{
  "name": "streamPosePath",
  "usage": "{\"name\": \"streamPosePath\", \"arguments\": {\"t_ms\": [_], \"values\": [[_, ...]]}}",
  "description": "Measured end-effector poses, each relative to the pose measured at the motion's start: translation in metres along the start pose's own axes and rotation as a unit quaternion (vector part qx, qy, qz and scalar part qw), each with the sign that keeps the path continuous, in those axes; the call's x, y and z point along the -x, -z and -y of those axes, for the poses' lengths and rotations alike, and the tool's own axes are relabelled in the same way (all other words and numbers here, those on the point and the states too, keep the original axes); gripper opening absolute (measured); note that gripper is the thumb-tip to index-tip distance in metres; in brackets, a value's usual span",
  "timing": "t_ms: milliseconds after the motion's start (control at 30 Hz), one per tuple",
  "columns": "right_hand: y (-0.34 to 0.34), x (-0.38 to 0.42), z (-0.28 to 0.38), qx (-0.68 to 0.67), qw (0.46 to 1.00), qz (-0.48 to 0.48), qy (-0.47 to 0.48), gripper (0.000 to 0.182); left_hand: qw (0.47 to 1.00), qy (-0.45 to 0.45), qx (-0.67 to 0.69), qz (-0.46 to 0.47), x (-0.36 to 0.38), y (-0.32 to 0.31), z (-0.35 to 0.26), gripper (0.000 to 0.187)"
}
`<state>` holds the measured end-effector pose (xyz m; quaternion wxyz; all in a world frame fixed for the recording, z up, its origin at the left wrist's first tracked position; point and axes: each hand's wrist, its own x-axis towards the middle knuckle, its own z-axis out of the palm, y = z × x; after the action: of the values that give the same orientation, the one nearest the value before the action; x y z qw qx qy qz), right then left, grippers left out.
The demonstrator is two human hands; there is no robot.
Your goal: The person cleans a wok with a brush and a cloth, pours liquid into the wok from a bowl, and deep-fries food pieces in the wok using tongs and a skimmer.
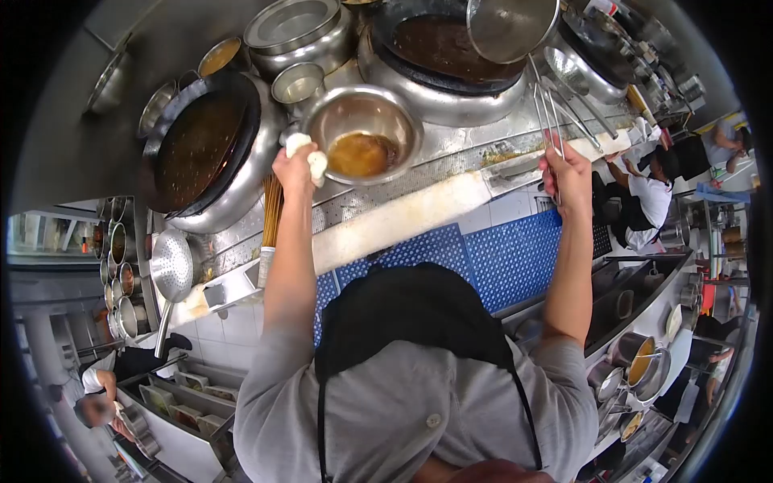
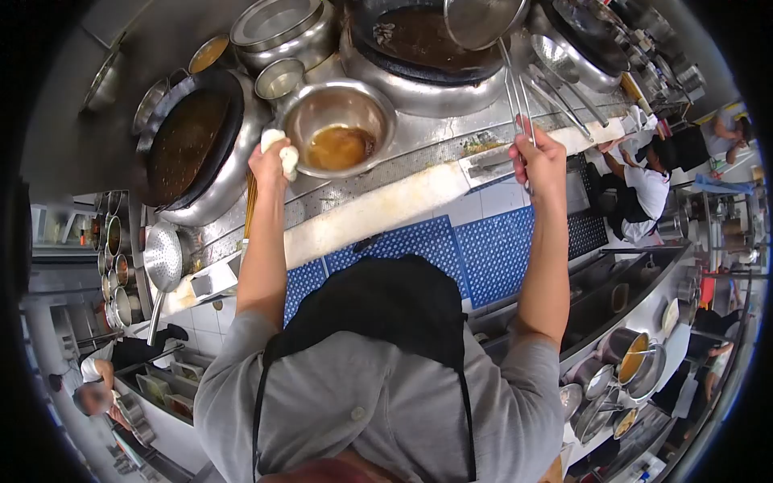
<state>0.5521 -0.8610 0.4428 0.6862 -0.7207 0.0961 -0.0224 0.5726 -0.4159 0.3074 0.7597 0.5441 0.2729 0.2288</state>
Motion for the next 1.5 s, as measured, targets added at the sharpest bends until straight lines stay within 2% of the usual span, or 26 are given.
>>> {"name": "streamPosePath", "arguments": {"t_ms": [67,100,167,300,333,567,767,867,933,1000,1100,1133,1333,1500], "values": [[0.003,-0.011,-0.007,-0.022,1.0,0.007,-0.006,0.032,1.0,-0.012,0.012,-0.006,0.008,-0.016,0.007,0.027],[0.002,-0.019,-0.012,-0.038,0.999,0.017,-0.011,0.033,0.999,-0.026,0.038,0.023,0.012,-0.025,0.022,0.028],[-0.003,-0.029,-0.019,-0.07,0.997,0.035,-0.017,0.033,0.994,-0.086,-0.071,0.008,0.021,-0.041,0.047,0.028],[0.016,-0.026,-0.021,-0.056,0.997,0.041,-0.03,0.035,0.975,-0.168,-0.106,0.102,0.046,-0.045,0.015,0.023],[0.023,-0.025,-0.023,-0.04,0.998,0.036,-0.031,0.037,0.965,-0.176,-0.152,0.117,0.052,-0.045,0.002,0.022],[0.048,-0.021,-0.033,-0.079,0.996,0.038,-0.021,0.035,0.931,-0.251,-0.25,0.087,0.045,-0.048,-0.002,0.025],[0.061,-0.03,-0.039,-0.095,0.994,0.049,-0.013,0.035,0.819,-0.42,-0.386,0.06,0.067,-0.063,-0.019,0.029],[0.066,-0.035,-0.042,-0.098,0.993,0.059,-0.006,0.034,0.678,-0.554,-0.475,0.089,0.076,-0.066,-0.02,0.036],[0.067,-0.037,-0.044,-0.102,0.993,0.057,-0.005,0.034,0.612,-0.606,-0.488,0.139,0.083,-0.069,-0.013,0.041],[0.071,-0.04,-0.047,-0.103,0.993,0.059,-0.008,0.035,0.548,-0.633,-0.516,0.181,0.1,-0.075,-0.011,0.042],[0.071,-0.045,-0.051,-0.098,0.993,0.066,-0.009,0.034,0.49,-0.632,-0.543,0.255,0.118,-0.085,-0.006,0.037],[0.069,-0.043,-0.049,-0.094,0.993,0.066,-0.007,0.034,0.475,-0.644,-0.533,0.275,0.124,-0.089,0.0,0.028],[0.068,-0.034,-0.059,-0.096,0.993,0.07,-0.011,0.034,0.416,-0.652,-0.531,0.347,0.152,-0.078,0.044,0.009],[0.067,-0.022,-0.052,-0.078,0.996,0.049,-0.004,0.034,0.426,-0.643,-0.523,0.363,0.152,-0.061,0.055,0.013]]}}
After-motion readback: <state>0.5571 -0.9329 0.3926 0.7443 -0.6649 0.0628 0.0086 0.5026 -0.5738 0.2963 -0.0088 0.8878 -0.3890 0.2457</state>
